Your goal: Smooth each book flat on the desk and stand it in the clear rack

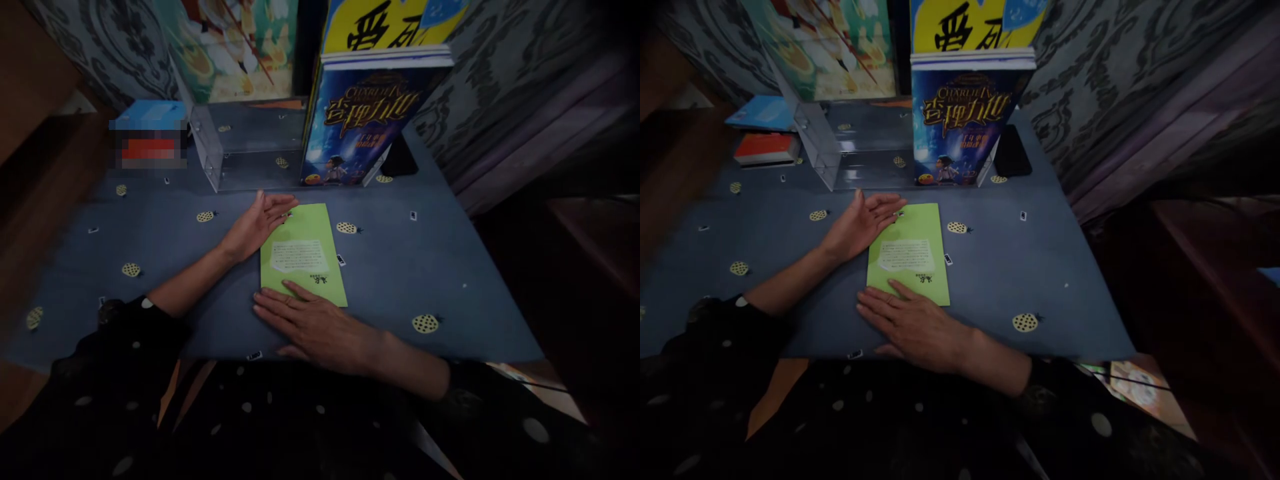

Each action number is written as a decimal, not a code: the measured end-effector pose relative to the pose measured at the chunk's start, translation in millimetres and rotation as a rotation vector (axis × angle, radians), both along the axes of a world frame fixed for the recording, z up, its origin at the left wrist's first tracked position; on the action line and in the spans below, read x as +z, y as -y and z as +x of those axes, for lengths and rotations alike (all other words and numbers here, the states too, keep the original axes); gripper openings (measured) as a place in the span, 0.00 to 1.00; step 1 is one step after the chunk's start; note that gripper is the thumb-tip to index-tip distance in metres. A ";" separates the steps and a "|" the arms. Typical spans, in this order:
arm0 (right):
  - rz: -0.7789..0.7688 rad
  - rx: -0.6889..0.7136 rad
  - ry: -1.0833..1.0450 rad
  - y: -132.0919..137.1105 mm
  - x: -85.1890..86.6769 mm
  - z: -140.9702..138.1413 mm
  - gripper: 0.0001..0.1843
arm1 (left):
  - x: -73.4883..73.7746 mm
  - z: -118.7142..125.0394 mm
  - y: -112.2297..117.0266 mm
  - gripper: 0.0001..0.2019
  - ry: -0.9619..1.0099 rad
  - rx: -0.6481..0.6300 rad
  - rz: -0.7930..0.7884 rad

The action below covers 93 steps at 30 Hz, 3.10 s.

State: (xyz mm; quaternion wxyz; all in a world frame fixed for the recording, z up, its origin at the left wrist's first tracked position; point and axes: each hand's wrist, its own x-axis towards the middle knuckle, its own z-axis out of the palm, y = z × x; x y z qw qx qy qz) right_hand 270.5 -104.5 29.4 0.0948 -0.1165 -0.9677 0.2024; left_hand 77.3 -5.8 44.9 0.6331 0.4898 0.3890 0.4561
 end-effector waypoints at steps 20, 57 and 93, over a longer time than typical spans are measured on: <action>0.038 -0.406 -0.058 -159.1 -25.4 -3.4 0.29 | -4.2 -29.6 0.8 0.21 -0.679 0.269 0.468; -0.303 -0.864 -0.635 -105.7 -6.1 41.3 0.17 | 47.5 59.5 51.1 0.14 -1.851 -0.307 0.658; -0.041 -0.539 -0.418 -141.3 -16.9 23.4 0.14 | 14.2 -56.6 106.5 0.41 -1.608 -0.446 0.684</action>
